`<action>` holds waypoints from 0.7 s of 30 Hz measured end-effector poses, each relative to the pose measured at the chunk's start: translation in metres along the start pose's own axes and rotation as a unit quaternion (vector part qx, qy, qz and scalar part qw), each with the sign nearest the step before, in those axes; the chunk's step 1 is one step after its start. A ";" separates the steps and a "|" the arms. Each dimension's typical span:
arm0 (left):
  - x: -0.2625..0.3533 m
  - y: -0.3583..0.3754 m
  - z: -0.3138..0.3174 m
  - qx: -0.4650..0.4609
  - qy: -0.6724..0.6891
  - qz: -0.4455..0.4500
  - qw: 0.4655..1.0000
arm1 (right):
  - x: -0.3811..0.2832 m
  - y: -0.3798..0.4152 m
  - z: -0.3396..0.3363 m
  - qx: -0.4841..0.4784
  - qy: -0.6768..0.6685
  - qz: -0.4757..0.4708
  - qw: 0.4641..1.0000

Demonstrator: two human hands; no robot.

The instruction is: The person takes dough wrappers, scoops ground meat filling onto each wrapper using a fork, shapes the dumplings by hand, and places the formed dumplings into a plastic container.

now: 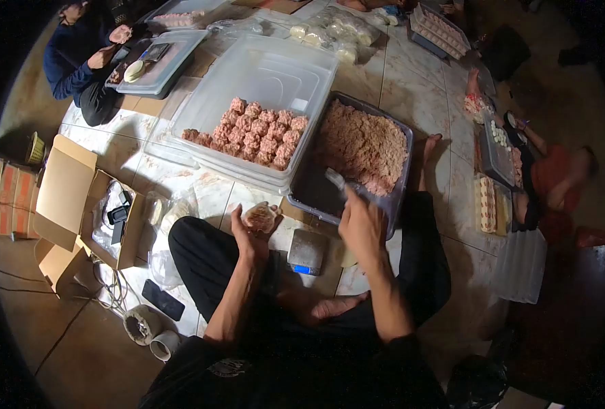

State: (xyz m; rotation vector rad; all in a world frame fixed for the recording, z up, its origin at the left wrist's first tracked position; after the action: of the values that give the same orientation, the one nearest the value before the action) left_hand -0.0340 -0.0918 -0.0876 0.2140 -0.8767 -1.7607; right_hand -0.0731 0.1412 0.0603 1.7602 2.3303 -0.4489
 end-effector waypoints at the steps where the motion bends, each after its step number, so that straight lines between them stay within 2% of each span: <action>1: -0.003 0.002 0.006 -0.012 -0.016 -0.038 0.999 | 0.018 -0.022 0.014 0.024 -0.009 -0.022 0.999; 3: -0.017 -0.006 0.009 -0.001 -0.034 -0.067 0.997 | 0.042 -0.067 0.068 0.003 0.042 -0.068 0.997; 4: -0.023 -0.004 0.014 0.001 -0.019 -0.076 0.997 | 0.063 -0.091 0.110 0.035 -0.025 -0.017 0.999; 6: -0.024 0.008 0.021 -0.024 0.022 -0.107 0.994 | 0.063 -0.111 0.146 0.005 -0.053 0.016 0.998; 7: -0.018 0.009 0.023 -0.038 0.039 -0.118 0.992 | 0.043 -0.109 0.128 0.007 -0.022 -0.016 1.000; 8: -0.003 0.009 0.016 -0.036 0.023 -0.061 0.997 | 0.023 -0.107 0.109 0.010 0.011 -0.048 0.999; 9: 0.012 0.012 0.003 -0.031 0.010 -0.004 0.999 | 0.013 -0.093 0.076 -0.008 -0.005 -0.042 0.999; 12: 0.021 -0.002 -0.022 -0.004 0.046 0.015 0.999 | -0.015 -0.031 0.004 0.060 -0.120 -0.102 0.986; 13: 0.018 -0.002 -0.007 -0.013 0.066 -0.025 0.997 | -0.034 -0.012 -0.013 0.020 -0.134 -0.097 0.986; 14: 0.005 -0.012 -0.006 0.003 0.081 -0.017 0.997 | -0.053 0.003 -0.018 -0.023 -0.176 -0.108 0.978; 15: -0.007 -0.010 0.013 -0.040 0.074 -0.052 0.995 | -0.066 0.018 -0.013 -0.010 -0.211 -0.140 0.967; 17: -0.028 0.004 0.044 -0.129 0.058 -0.129 0.981 | -0.057 0.037 0.032 -0.050 -0.199 -0.143 0.968; 18: -0.028 0.004 0.037 -0.109 0.051 -0.109 0.987 | -0.052 0.041 0.026 -0.085 -0.181 -0.101 0.975; 20: -0.029 -0.005 0.025 -0.076 0.042 -0.061 0.994 | -0.055 0.044 0.001 -0.030 -0.182 -0.112 0.976; 21: -0.033 -0.008 0.027 -0.074 0.032 -0.091 0.993 | -0.061 0.044 -0.010 -0.007 -0.203 -0.096 0.975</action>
State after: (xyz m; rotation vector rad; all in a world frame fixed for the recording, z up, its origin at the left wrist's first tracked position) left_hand -0.0427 -0.0495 -0.0825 0.2573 -0.6943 -1.9699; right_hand -0.0134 0.1005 0.0837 1.2908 2.2012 -0.7429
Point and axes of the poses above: each hand's wrist, its own y-axis away from the middle knuckle, its own z-axis out of the palm, x = y × z, the point moved 6 cm from there along -y, towards the middle knuckle, and after that the axes turned 15 degrees about -z, right-handed, at the moved point
